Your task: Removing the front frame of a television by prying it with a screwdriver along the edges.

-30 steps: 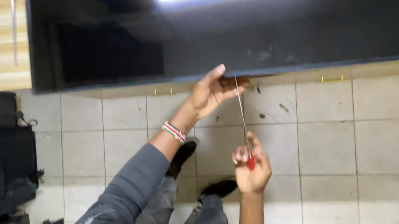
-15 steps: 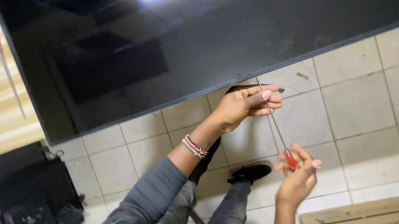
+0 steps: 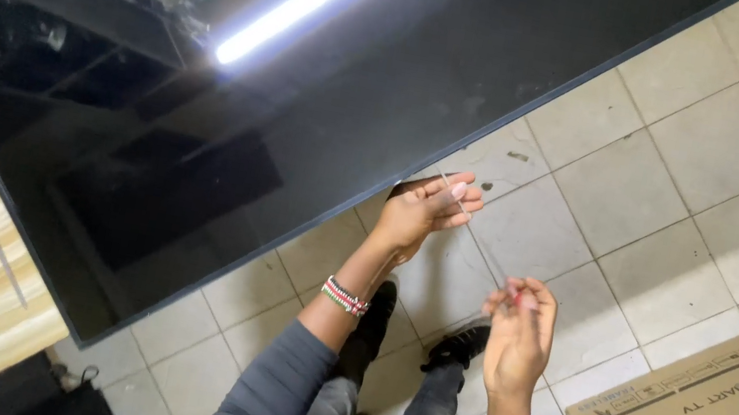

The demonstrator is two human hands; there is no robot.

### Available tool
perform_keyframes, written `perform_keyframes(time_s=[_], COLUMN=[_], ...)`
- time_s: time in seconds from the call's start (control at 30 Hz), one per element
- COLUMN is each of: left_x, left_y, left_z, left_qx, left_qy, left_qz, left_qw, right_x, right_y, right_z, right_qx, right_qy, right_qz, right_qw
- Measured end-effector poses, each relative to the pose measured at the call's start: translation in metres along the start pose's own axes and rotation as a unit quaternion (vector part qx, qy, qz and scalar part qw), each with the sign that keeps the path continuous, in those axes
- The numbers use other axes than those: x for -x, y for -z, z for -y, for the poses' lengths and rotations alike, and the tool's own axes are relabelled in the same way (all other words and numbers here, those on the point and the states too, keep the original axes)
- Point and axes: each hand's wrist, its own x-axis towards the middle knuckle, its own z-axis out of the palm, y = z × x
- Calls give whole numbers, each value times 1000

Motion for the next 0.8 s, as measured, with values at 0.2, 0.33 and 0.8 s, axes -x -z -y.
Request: perform_keyframes(time_s=[0.2, 0.33, 0.8], left_x=[6, -4, 19], left_y=[-4, 5, -22], left_z=[-5, 3, -35], left_qx=[25, 3, 67], left_qy=[-18, -19, -26], left_qz=[75, 0, -82], left_qw=[997, 1000, 994], right_x=[-1, 2, 15], right_y=[8, 9, -4], right_z=[-9, -16, -9], right_qx=[182, -11, 47], right_qy=[-77, -23, 21], right_qz=[-90, -30, -72], right_qw=[976, 999, 996])
